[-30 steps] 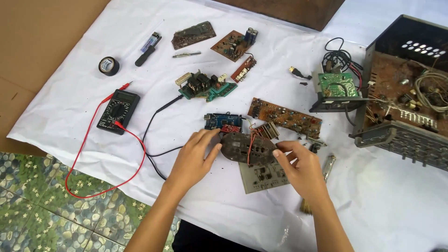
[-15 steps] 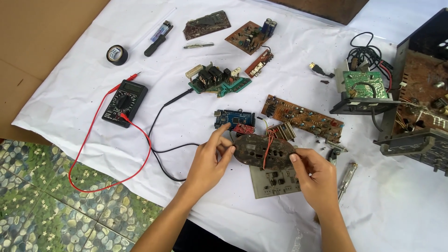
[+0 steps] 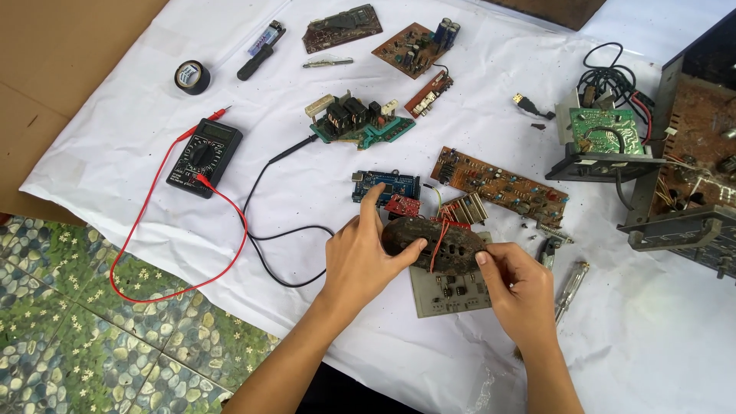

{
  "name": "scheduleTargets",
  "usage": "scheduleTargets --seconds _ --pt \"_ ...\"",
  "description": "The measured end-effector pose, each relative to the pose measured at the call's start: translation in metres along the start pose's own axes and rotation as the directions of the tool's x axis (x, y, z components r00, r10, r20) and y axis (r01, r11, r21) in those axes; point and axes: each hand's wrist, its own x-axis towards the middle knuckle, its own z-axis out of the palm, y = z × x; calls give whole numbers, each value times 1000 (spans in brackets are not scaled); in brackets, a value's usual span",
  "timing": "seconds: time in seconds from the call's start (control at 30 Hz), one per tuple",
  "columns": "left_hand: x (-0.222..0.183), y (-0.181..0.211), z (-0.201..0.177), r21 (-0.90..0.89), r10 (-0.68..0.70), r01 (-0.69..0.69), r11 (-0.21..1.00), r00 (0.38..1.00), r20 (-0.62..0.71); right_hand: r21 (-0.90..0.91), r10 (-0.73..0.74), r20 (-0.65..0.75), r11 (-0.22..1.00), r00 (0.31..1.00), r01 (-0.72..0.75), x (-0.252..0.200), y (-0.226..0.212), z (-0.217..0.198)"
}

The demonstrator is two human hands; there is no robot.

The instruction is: Reassembling various circuit boards and electronic components into a chassis, connecting wires and using a screwdriver.

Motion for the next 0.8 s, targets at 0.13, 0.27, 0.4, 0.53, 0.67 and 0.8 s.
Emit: scheduleTargets --seconds 0.13,0.27,0.4,0.53,0.67,0.8 --pt "1 -4 2 -9 -13 13 1000 1000 9 2 -10 8 1000 1000 10 -1 -3 0" --pt "2 -9 7 -2 26 -26 1000 999 -25 17 -9 5 1000 1000 9 0 -2 2" --pt "4 7 -7 -51 -69 74 996 994 87 3 -8 7 1000 1000 8 0 1 1" --pt "6 18 -16 -72 -160 174 982 972 173 -23 -53 20 998 998 54 2 -2 0" --pt "4 23 -26 -89 -182 207 974 956 231 -2 -26 39 1000 999 27 2 -1 1" --pt "6 22 -27 -175 -126 161 971 972 196 61 -105 -60 992 993 109 7 7 5"
